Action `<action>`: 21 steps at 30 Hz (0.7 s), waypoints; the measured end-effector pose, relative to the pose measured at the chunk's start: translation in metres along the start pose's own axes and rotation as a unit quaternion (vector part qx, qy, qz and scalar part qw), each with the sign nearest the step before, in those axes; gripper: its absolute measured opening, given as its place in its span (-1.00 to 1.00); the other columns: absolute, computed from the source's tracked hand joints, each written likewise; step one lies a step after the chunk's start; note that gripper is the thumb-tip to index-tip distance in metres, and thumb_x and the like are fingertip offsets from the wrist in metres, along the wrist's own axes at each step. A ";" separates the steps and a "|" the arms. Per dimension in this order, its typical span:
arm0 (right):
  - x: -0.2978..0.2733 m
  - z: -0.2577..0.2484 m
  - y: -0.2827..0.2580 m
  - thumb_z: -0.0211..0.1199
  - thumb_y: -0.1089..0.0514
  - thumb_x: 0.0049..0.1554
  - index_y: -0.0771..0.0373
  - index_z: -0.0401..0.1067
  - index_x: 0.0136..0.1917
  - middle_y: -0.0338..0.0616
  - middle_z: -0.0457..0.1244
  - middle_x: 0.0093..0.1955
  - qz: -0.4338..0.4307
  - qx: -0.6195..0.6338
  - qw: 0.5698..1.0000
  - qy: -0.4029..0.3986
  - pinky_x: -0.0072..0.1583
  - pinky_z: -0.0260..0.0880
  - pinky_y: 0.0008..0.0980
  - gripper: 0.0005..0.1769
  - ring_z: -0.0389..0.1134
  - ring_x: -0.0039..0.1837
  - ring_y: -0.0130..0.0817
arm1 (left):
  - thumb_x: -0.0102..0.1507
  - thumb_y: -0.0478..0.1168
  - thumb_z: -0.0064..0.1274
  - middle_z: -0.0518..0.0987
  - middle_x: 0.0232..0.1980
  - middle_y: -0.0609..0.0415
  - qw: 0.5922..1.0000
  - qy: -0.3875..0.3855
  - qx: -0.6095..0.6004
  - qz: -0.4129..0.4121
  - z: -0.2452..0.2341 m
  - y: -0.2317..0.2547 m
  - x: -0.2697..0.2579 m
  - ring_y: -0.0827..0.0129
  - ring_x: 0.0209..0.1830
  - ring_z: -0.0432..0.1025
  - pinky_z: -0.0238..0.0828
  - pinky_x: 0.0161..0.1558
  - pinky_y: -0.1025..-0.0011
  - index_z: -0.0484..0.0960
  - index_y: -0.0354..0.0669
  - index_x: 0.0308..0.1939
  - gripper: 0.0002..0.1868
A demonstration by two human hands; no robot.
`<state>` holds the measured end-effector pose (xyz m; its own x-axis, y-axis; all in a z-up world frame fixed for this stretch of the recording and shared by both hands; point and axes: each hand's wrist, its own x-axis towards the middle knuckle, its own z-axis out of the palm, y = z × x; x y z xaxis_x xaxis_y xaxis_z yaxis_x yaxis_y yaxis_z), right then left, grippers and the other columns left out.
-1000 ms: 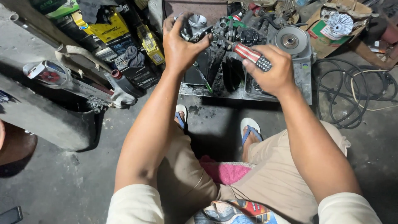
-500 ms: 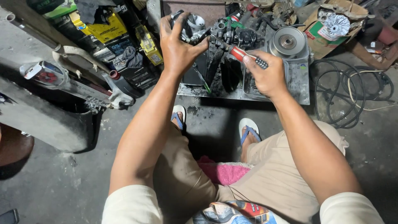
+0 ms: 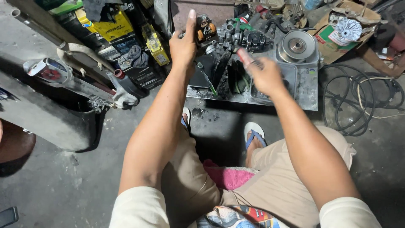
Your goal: The person sits on the floor and uses a wire brush to clean a mechanical part. They then pick up a small orange component and attach it to the main assembly, followed by using a power tool to tighten or adjust the part.
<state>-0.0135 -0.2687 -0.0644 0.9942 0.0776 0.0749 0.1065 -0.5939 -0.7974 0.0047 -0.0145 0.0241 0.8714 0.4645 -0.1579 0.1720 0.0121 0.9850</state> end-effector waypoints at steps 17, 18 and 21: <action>0.002 0.116 0.049 0.28 0.14 0.14 0.57 0.27 0.19 0.36 0.33 -0.04 -0.004 -0.243 0.970 -0.020 0.06 0.44 0.06 -0.50 0.38 0.01 0.24 | -0.03 0.52 -0.19 0.51 0.33 -0.37 0.997 -0.044 -0.051 -0.024 -0.005 -0.002 -0.003 0.02 0.34 0.46 0.40 0.29 0.23 0.45 -0.63 0.28 0.24; 0.002 0.118 0.050 0.27 0.13 0.13 0.63 0.17 0.38 0.42 0.30 0.02 0.034 -0.255 0.965 -0.045 0.08 0.44 0.07 -0.30 0.39 0.03 0.27 | -0.02 0.51 -0.20 0.57 0.26 -0.37 0.998 -0.047 -0.045 -0.021 -0.006 -0.003 -0.002 0.05 0.28 0.50 0.44 0.25 0.25 0.46 -0.67 0.24 0.22; 0.000 0.111 0.031 0.31 0.19 0.02 0.47 0.31 0.21 0.30 0.35 0.02 0.104 -0.241 0.961 -0.083 0.05 0.48 0.15 -0.47 0.42 0.05 0.31 | -0.05 0.53 -0.18 0.49 0.34 -0.43 0.997 -0.047 -0.046 -0.033 -0.006 -0.002 -0.003 -0.02 0.35 0.46 0.41 0.30 0.18 0.36 -0.68 0.32 0.29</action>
<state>-0.0116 -0.1987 -0.1556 0.9825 0.0204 -0.1850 -0.0587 -0.9094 -0.4118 -0.0013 -0.0106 0.0234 0.8994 0.3756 -0.2234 0.1908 0.1224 0.9740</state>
